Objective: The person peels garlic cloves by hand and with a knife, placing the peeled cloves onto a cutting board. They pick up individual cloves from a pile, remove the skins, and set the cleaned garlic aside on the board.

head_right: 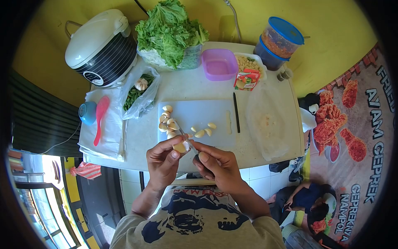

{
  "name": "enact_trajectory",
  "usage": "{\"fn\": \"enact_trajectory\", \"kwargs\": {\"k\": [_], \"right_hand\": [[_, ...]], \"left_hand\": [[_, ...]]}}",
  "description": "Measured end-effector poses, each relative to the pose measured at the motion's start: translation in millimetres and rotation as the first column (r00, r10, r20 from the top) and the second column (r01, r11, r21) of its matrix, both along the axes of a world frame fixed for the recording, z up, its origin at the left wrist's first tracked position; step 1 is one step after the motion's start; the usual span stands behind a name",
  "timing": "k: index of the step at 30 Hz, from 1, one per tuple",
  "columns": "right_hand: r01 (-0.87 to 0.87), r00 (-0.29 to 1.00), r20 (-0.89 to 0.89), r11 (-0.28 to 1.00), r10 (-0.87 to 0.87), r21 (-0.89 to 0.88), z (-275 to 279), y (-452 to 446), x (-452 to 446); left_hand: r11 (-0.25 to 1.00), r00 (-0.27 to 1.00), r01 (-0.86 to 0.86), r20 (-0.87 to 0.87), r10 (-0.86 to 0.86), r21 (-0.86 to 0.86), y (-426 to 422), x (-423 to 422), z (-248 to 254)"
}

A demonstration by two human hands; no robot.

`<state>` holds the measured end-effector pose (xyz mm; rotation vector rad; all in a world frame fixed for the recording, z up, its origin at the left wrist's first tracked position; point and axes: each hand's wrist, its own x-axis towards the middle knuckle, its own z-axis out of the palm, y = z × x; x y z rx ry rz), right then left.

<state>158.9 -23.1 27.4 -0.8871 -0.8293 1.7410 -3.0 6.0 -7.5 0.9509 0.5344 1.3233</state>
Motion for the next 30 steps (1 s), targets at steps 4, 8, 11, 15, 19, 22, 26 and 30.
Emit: {"fn": "enact_trajectory", "kwargs": {"k": [4, 8, 11, 15, 19, 22, 26, 30], "right_hand": [[0.008, 0.997, 0.071, 0.996, -0.014, 0.086, 0, -3, 0], [-0.04, 0.824, 0.503, 0.86, -0.259, 0.509, 8, -4, -4], [-0.105, 0.775, 0.544, 0.783, -0.321, 0.613, 12, -2, -8], [-0.224, 0.726, 0.64, 0.793, -0.251, 0.566, 8, -1, -1], [-0.247, 0.691, 0.676, 0.796, -0.254, 0.552, 15, -2, -1], [-0.274, 0.667, 0.699, 0.786, -0.259, 0.554, 18, -1, 2], [-0.309, 0.639, 0.726, 0.781, -0.253, 0.543, 17, 0, 7], [-0.324, 0.614, 0.744, 0.775, -0.265, 0.543, 17, 0, 8]], "left_hand": [[0.996, 0.996, -0.012, 0.092, 0.021, -0.093, -1, 2, 4], [0.988, 0.981, -0.141, -0.124, 0.148, 0.064, -1, 2, 4], [0.989, 0.979, -0.092, -0.173, 0.112, 0.12, -4, -2, 6], [0.983, 0.989, -0.089, -0.1, 0.106, 0.161, -5, 1, 1], [0.975, 0.98, -0.054, -0.178, 0.093, 0.214, -4, -4, 0], [0.97, 0.963, -0.024, -0.254, 0.088, 0.243, -2, -10, 4], [0.954, 0.92, 0.035, -0.383, 0.085, 0.297, 3, -15, 11], [0.95, 0.879, 0.055, -0.467, 0.099, 0.306, 5, -19, 17]]}}
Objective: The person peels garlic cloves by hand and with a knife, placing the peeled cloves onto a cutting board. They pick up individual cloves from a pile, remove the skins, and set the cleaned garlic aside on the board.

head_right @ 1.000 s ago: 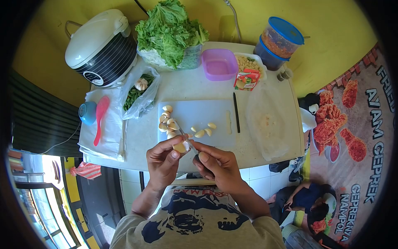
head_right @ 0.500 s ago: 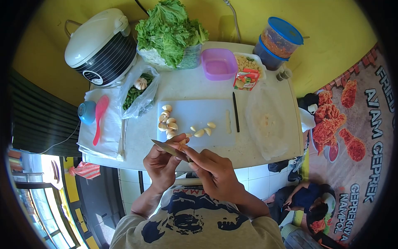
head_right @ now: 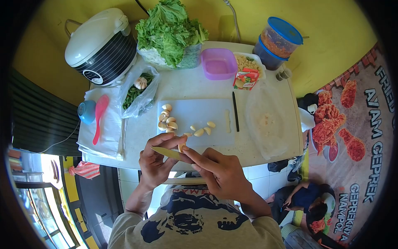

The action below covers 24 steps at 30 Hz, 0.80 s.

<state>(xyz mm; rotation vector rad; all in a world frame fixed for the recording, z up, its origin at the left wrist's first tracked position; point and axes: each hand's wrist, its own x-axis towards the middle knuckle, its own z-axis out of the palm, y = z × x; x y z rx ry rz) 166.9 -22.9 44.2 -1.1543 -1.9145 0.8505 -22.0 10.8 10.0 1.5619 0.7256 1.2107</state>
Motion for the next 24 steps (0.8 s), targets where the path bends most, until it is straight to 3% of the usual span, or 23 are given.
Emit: {"fn": "enact_trajectory", "kwargs": {"k": [2, 8, 18, 20, 21, 22, 23, 24], "right_hand": [[-0.012, 1.0, 0.007, 1.0, 0.012, -0.006, 1, 0, 0], [-0.01, 1.0, -0.014, 0.998, 0.011, 0.068, -4, 1, 0], [0.029, 0.994, -0.104, 1.0, -0.028, 0.007, -13, -4, -10], [0.026, 0.915, -0.402, 0.998, -0.044, -0.051, -19, -3, -15], [0.027, 0.915, -0.402, 0.998, -0.045, -0.049, -20, -5, -12], [-0.098, 0.812, -0.573, 0.941, -0.112, -0.324, -20, -8, -7], [-0.271, 0.684, -0.691, 0.798, -0.234, -0.538, -20, -10, -4], [-0.269, 0.684, -0.691, 0.799, -0.236, -0.538, -18, -10, -3]], "left_hand": [[0.999, 0.997, -0.012, -0.078, 0.016, 0.051, 1, -1, 3], [1.0, 0.998, -0.015, -0.058, 0.015, 0.003, 1, -3, 4], [1.0, 1.0, 0.01, -0.026, -0.011, -0.013, 2, -2, 3], [0.992, 0.99, 0.079, 0.124, -0.067, -0.097, 2, 0, 1], [0.992, 0.99, 0.08, 0.124, -0.068, -0.095, 2, 3, 1], [0.986, 0.978, 0.086, 0.201, -0.055, -0.145, 1, 6, 1], [0.976, 0.96, 0.095, 0.276, -0.038, -0.197, -1, 7, 1], [0.976, 0.96, 0.097, 0.276, -0.039, -0.197, -2, 7, -2]]}}
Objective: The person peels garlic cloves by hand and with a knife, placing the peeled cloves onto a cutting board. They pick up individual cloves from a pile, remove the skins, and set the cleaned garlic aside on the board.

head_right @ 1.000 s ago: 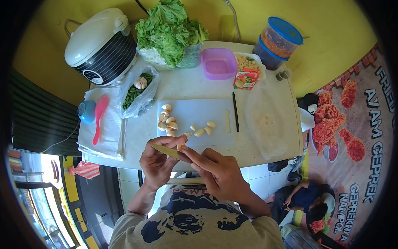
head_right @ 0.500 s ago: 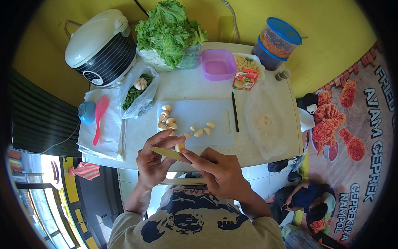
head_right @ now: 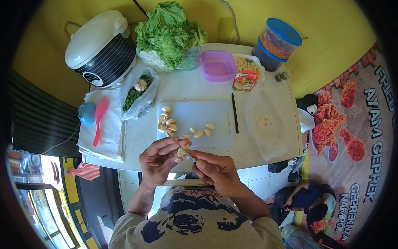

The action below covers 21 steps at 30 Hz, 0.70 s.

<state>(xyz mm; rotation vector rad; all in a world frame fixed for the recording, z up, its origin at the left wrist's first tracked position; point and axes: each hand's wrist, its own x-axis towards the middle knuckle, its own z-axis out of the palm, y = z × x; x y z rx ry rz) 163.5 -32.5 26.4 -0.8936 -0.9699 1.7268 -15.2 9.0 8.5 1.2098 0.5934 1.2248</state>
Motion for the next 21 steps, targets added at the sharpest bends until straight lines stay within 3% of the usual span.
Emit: {"fn": "enact_trajectory", "kwargs": {"k": [2, 6, 9, 12, 14, 17, 21], "right_hand": [[-0.067, 0.982, -0.184, 0.982, 0.033, -0.179, 7, 3, 1], [-0.034, 0.98, -0.198, 0.978, -0.008, -0.207, 4, 4, -2], [-0.037, 0.98, -0.2, 0.981, -0.001, -0.188, 2, 2, -3], [-0.013, 0.971, -0.236, 0.979, -0.036, -0.202, -1, 1, -5], [0.019, 0.978, -0.203, 0.989, -0.048, -0.145, -3, 1, -4], [0.029, 0.987, -0.152, 0.995, -0.043, -0.094, -2, 0, -3], [0.068, 0.984, -0.156, 0.989, -0.088, -0.129, -1, 0, -5]], "left_hand": [[0.996, 0.999, 0.017, -0.052, -0.013, 0.091, 0, -1, -8], [0.986, 0.996, -0.022, -0.085, 0.037, 0.165, 0, 2, -8], [0.985, 0.997, -0.069, -0.013, 0.072, 0.158, 0, 5, -13], [0.988, 0.993, -0.11, 0.051, 0.105, 0.109, -3, 12, -16], [0.988, 0.979, -0.147, 0.133, 0.151, -0.041, -5, 15, -16], [0.995, 0.978, -0.06, 0.197, 0.074, -0.074, -3, 14, -16], [0.995, 0.979, -0.072, 0.187, 0.084, -0.07, -1, 14, -18]]}}
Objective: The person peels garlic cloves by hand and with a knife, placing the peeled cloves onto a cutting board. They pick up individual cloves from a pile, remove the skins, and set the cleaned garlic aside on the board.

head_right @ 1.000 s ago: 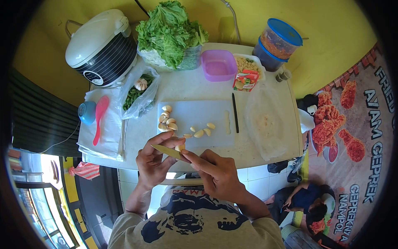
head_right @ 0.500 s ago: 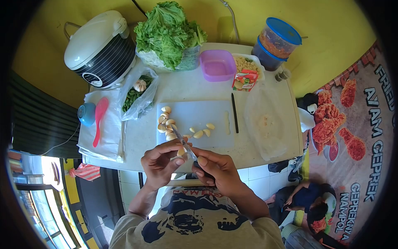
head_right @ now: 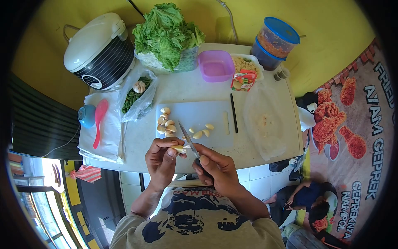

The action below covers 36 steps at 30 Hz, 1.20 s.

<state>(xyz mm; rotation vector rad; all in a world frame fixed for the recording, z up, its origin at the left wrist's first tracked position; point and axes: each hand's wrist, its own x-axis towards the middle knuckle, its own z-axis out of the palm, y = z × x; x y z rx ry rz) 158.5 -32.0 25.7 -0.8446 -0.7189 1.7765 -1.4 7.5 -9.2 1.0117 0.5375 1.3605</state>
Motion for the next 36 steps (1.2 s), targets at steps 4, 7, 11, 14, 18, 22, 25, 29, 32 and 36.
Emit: {"fn": "enact_trajectory", "kwargs": {"k": [4, 7, 11, 14, 18, 22, 25, 29, 32, 36], "right_hand": [[0.016, 0.939, 0.327, 0.962, -0.108, 0.272, 5, -1, -2], [-0.067, 0.82, 0.538, 0.903, -0.192, 0.425, 5, -1, -4], [-0.121, 0.691, 0.642, 0.823, -0.332, 0.556, 1, 3, -8], [-0.173, 0.641, 0.676, 0.789, -0.365, 0.59, -4, 4, -6], [-0.145, 0.631, 0.639, 0.743, -0.44, 0.654, -6, 5, -9], [0.018, 0.962, 0.265, 0.985, -0.063, 0.169, -8, 2, -7], [-0.018, 0.997, 0.07, 0.997, 0.014, 0.07, -8, 5, -4], [-0.022, 1.0, 0.01, 0.999, 0.021, 0.031, -11, 4, -5], [-0.033, 0.987, -0.16, 0.999, 0.027, -0.035, -9, 4, -6], [-0.077, 0.953, -0.298, 0.995, 0.053, -0.07, -12, 5, -5]], "left_hand": [[0.997, 0.996, -0.08, -0.036, 0.081, 0.011, -1, 1, 4], [0.981, 0.981, -0.149, -0.102, 0.162, 0.123, -3, 4, 3], [0.915, 0.929, -0.162, -0.256, 0.268, 0.369, -1, 2, 0], [0.878, 0.85, -0.179, -0.379, 0.365, 0.444, -3, -2, 0], [0.869, 0.838, -0.209, -0.375, 0.396, 0.449, -4, 2, 3], [0.954, 0.949, -0.235, -0.17, 0.267, 0.187, -2, 7, 2], [0.976, 0.966, -0.206, -0.143, 0.214, 0.069, -1, 6, 4], [0.99, 0.99, -0.077, -0.127, 0.062, -0.115, -2, 0, 12], [0.998, 0.994, -0.016, -0.11, 0.008, -0.068, -1, -2, -4], [0.987, 0.995, 0.07, 0.079, -0.059, -0.145, 1, 2, 2]]}}
